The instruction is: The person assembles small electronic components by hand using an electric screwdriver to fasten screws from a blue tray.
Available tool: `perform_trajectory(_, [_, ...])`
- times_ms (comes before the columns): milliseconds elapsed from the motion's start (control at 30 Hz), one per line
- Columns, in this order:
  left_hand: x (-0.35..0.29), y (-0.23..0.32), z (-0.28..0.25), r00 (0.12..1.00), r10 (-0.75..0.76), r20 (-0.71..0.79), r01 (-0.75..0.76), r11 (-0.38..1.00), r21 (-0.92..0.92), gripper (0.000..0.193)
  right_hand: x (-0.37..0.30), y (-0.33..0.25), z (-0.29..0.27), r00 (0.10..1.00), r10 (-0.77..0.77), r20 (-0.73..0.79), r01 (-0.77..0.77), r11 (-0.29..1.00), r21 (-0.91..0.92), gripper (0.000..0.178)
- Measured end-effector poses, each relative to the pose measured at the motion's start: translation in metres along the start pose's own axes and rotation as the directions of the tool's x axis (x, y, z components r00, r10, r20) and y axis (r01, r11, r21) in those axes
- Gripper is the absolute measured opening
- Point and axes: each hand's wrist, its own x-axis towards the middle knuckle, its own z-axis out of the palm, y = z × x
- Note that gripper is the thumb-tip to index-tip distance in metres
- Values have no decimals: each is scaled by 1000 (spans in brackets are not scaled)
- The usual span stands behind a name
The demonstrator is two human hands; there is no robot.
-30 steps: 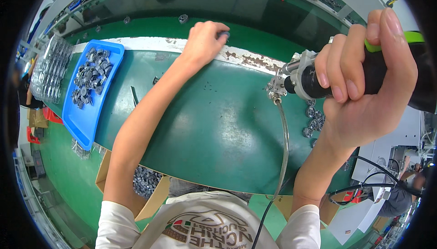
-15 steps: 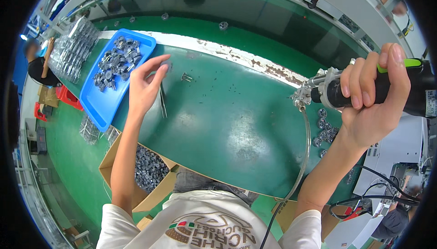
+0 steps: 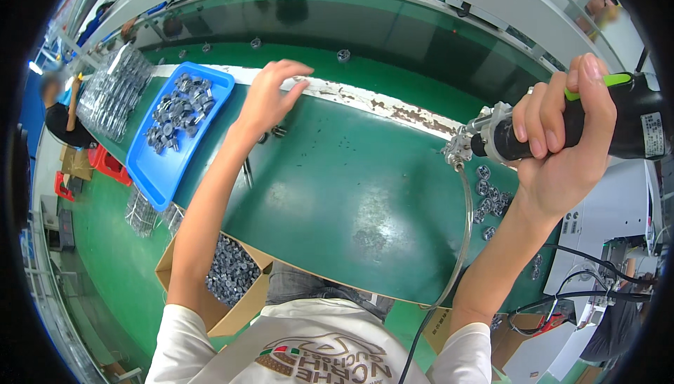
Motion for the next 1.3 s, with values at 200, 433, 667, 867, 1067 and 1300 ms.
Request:
perform_trajectory(200, [78, -26, 71, 995, 16, 94, -25, 995, 95, 23, 2, 3, 3, 1000, -3, 25, 3, 1000, -2, 29])
perform_trajectory(433, [74, -7, 80, 978, 70, 195, -87, 993, 78, 17, 4, 8, 4, 998, -5, 69, 6, 1000, -9, 29])
perform_trajectory(667, [-54, 96, 49, 901, 416, 122, -394, 904, -167, 19, -9, 10, 21, 950, 30, 312, -40, 999, 27, 22])
perform_trajectory(867, [-77, 105, 51, 934, 340, 113, -321, 934, -155, 22, -24, 26, 36, 915, 175, 363, -184, 983, -8, 24])
perform_trajectory(1067, [-81, 102, 52, 928, 350, 129, -331, 932, -145, 20, -32, 40, 46, 909, 205, 364, -223, 975, 9, 24])
perform_trajectory(1300, [-84, 100, 53, 925, 349, 149, -321, 930, -180, 27, -34, 50, 47, 894, 235, 382, -258, 966, 11, 23])
